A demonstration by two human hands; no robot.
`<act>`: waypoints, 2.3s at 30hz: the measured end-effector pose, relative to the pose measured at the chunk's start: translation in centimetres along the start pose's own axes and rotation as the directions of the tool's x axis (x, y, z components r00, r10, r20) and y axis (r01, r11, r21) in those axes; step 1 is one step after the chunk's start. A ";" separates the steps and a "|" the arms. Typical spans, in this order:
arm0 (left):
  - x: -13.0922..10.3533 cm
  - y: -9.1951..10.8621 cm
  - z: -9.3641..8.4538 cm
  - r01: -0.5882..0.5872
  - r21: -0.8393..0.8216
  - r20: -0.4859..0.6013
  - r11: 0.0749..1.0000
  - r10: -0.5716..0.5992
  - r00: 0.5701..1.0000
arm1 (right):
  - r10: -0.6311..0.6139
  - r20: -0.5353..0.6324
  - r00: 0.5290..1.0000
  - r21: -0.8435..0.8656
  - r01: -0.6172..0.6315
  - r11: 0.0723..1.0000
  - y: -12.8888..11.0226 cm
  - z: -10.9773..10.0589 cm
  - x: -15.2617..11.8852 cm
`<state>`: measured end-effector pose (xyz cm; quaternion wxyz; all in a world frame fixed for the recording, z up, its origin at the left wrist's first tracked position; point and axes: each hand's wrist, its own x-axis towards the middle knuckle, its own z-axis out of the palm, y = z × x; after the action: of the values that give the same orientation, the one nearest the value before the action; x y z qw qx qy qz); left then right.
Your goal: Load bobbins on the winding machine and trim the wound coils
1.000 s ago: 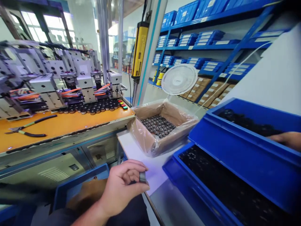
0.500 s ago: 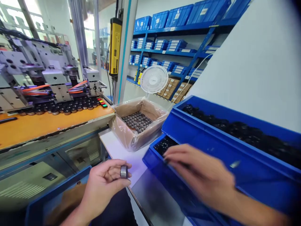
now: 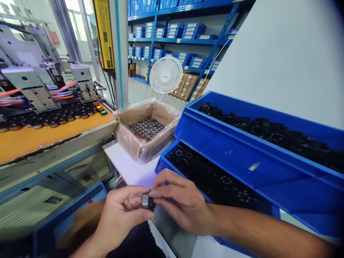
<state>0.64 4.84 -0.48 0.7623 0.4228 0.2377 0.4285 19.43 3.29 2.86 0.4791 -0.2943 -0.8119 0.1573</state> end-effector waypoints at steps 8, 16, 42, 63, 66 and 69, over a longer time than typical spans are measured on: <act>-0.7 0.5 0.2 -0.075 0.087 -0.050 0.993 0.079 0.996 | -0.094 0.023 0.995 -0.031 0.094 0.995 0.0 -0.2 0.0; -0.6 0.9 0.1 -0.092 0.114 -0.028 0.989 0.095 0.995 | -0.205 0.071 0.976 -0.132 0.213 0.968 0.5 -0.1 -0.2; -0.4 1.5 -1.3 -0.566 0.808 0.366 0.166 0.612 0.701 | -0.228 0.060 0.972 -0.202 0.236 0.950 0.4 0.2 0.0; 0.9 0.6 -0.9 -0.436 0.657 0.126 0.615 0.481 0.868 | -0.220 0.002 0.975 -0.339 0.208 0.918 0.8 -0.1 -0.1; 0.8 0.8 -1.1 -0.470 0.698 0.165 0.540 0.518 0.840 | -0.186 -0.025 0.982 -0.325 0.168 0.931 0.7 -0.2 -0.1; 0.6 0.5 -1.3 -0.430 0.677 0.155 0.597 0.455 0.877 | -0.210 -0.038 0.977 -0.314 0.188 0.931 0.7 -0.1 -0.1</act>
<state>-0.26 6.08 -0.75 0.4126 0.7146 0.2812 0.4899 19.77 3.74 2.44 0.4689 -0.2872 -0.8346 -0.0315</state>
